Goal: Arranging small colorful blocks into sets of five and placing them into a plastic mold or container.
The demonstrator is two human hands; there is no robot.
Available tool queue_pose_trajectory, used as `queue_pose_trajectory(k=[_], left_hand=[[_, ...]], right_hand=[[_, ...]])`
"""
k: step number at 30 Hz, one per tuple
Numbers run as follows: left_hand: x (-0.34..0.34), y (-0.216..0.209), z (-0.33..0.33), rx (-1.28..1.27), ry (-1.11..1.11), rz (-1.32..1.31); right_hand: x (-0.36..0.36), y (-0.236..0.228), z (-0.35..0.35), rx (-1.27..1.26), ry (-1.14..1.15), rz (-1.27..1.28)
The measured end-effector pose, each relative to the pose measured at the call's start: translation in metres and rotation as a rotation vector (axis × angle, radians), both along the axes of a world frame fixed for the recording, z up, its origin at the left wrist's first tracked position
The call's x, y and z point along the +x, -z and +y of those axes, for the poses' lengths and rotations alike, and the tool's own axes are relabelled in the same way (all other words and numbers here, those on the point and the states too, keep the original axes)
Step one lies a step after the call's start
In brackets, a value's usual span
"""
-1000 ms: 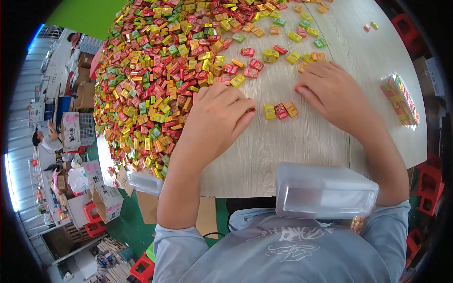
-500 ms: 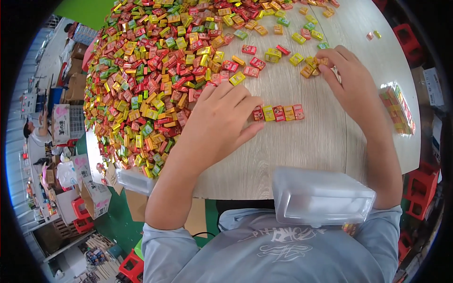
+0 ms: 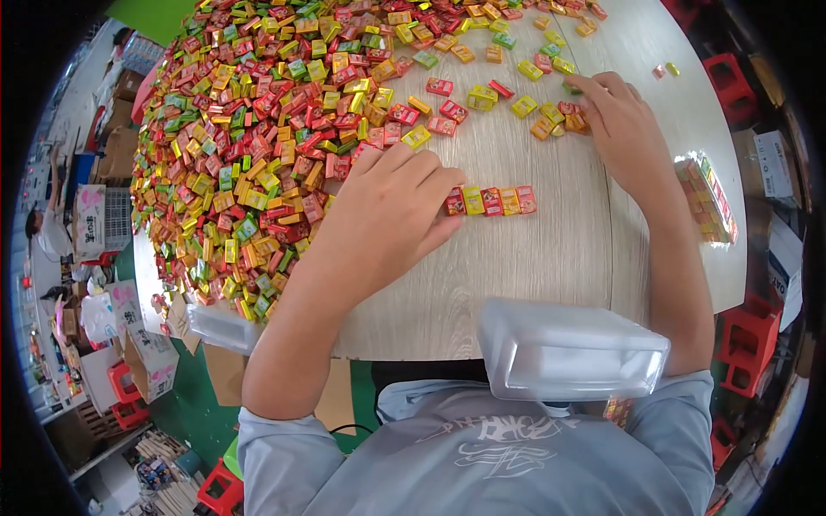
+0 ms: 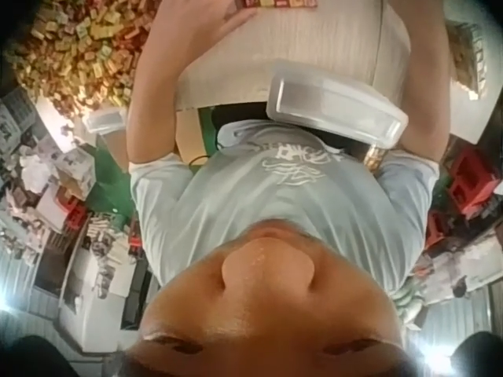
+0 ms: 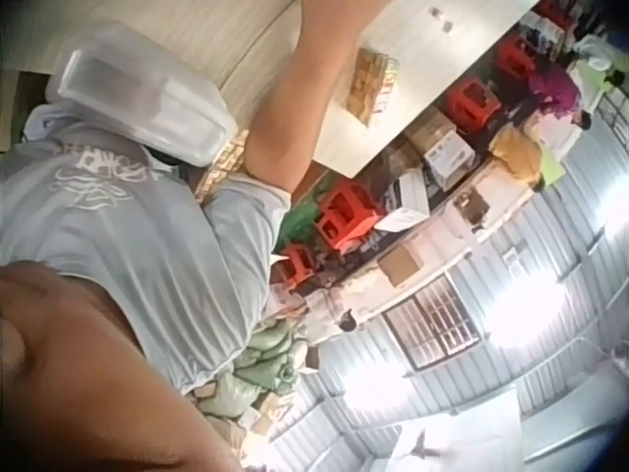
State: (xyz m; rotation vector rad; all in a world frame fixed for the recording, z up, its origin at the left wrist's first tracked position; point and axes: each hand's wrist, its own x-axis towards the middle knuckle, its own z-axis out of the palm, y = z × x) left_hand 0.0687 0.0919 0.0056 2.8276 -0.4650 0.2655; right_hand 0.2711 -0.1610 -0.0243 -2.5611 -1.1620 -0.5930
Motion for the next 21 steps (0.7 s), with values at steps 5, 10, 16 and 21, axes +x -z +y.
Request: queue_pose_trajectory(k=[5,10,16,21], left_hand=[[-0.002,0.003,0.004,-0.01,-0.003,-0.04],[-0.004,0.006,0.005,-0.011,-0.006,-0.001],[0.002,0.011,0.0,-0.027,0.018,0.017],[0.0,0.008,0.001,-0.038,0.026,0.03]], right_hand=[[-0.004,-0.017,-0.009,-0.108,0.111,0.058],[-0.037,-0.048,-0.011,-0.293,0.199,0.329],[-0.054,-0.054,-0.015,-0.29,-0.39,0.67],[-0.063,-0.051,0.002,-0.199,-0.494,0.691]])
